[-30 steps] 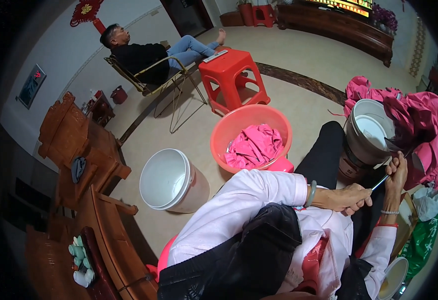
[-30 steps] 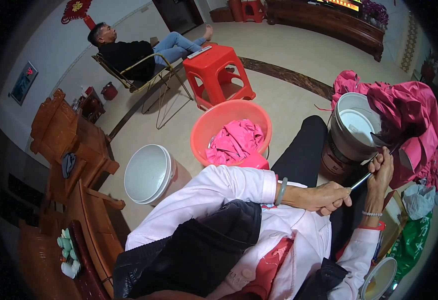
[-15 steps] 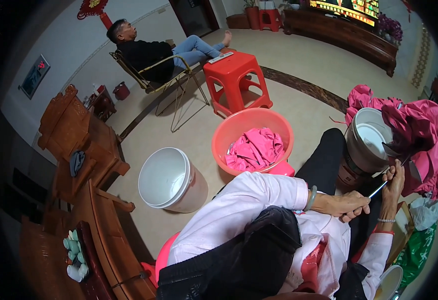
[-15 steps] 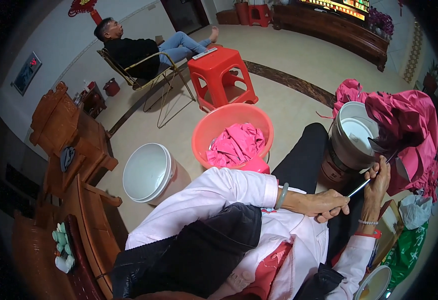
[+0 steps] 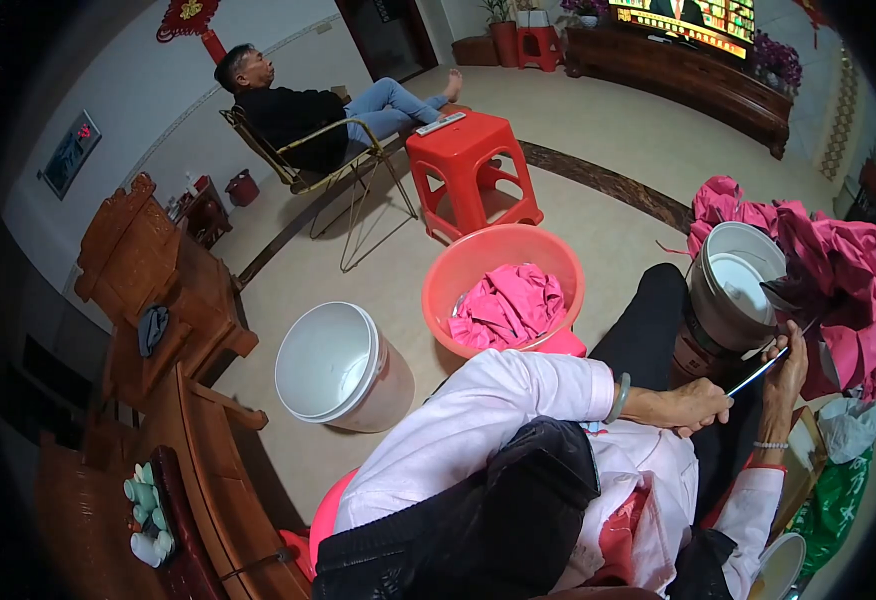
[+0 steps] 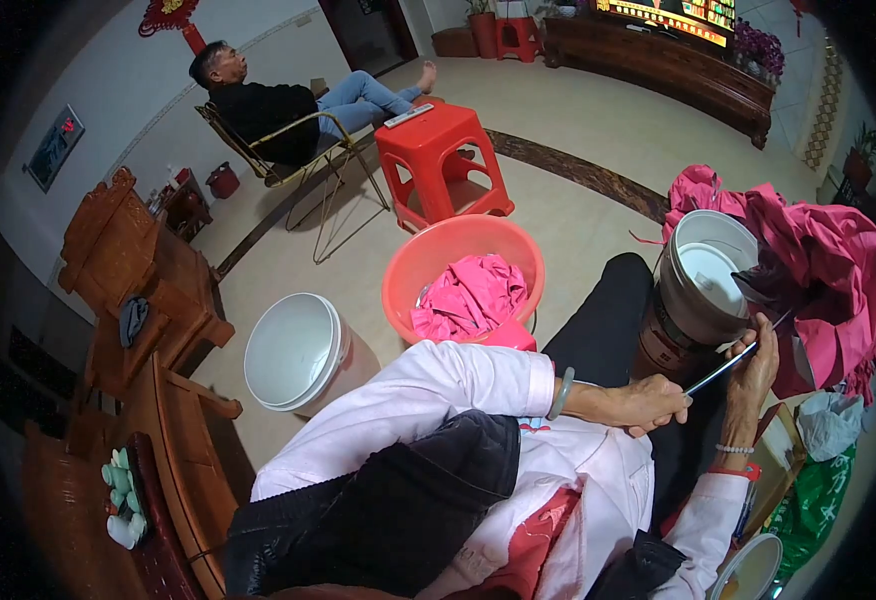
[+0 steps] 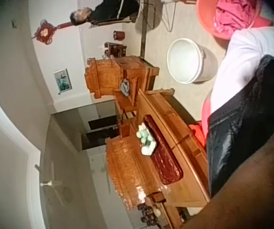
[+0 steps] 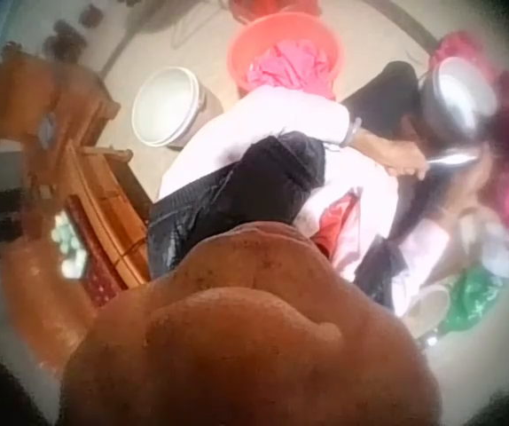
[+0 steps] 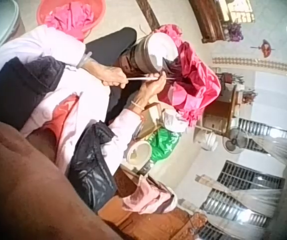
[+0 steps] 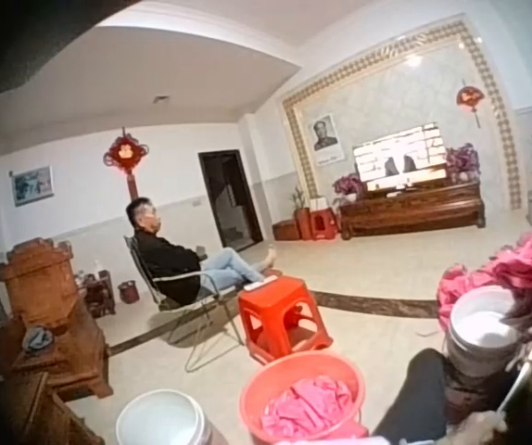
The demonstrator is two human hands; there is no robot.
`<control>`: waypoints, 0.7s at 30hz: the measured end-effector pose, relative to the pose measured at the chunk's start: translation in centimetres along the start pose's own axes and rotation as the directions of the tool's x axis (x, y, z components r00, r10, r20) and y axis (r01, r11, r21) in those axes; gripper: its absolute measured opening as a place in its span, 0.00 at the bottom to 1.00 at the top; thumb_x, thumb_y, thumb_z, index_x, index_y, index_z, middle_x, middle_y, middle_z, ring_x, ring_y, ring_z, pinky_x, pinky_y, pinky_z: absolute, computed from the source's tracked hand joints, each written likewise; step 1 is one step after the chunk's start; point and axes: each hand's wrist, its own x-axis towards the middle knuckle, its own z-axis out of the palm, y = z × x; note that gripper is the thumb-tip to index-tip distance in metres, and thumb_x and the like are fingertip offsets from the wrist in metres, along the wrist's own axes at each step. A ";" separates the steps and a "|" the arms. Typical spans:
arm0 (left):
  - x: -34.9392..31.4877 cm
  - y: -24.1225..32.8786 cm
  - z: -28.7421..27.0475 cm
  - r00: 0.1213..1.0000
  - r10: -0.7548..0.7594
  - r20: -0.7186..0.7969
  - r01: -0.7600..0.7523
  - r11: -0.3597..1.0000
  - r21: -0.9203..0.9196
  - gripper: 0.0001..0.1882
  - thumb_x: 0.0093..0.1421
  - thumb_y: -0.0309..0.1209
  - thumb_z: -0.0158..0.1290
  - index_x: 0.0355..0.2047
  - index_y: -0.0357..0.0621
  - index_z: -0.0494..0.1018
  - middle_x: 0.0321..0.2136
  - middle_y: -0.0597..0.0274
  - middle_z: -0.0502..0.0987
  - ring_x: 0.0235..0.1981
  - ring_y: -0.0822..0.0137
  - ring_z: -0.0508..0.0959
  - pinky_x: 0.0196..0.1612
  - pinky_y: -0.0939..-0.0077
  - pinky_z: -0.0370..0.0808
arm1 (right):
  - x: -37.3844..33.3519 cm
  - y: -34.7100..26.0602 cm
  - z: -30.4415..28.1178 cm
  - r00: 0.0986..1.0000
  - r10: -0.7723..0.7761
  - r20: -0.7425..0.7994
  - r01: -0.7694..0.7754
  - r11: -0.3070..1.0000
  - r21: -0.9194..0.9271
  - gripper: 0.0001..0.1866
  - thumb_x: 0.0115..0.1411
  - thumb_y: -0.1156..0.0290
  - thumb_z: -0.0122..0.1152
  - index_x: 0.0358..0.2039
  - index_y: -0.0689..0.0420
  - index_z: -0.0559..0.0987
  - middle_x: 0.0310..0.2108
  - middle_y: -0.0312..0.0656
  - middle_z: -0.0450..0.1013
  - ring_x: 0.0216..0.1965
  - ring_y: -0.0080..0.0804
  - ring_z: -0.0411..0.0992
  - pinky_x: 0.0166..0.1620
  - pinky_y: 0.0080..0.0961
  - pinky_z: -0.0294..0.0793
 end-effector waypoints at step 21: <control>-0.1 0.1 -0.2 0.998 0.059 -0.031 -0.055 0.991 0.126 0.18 0.57 0.39 0.40 0.27 0.34 0.68 0.11 0.68 0.59 0.07 0.76 0.58 0.07 0.80 0.59 | -0.1 0.2 -0.4 1.000 0.003 0.012 -0.002 1.000 -0.009 0.15 0.60 0.61 0.46 0.42 0.58 0.69 0.20 0.30 0.64 0.18 0.17 0.62 0.21 0.16 0.61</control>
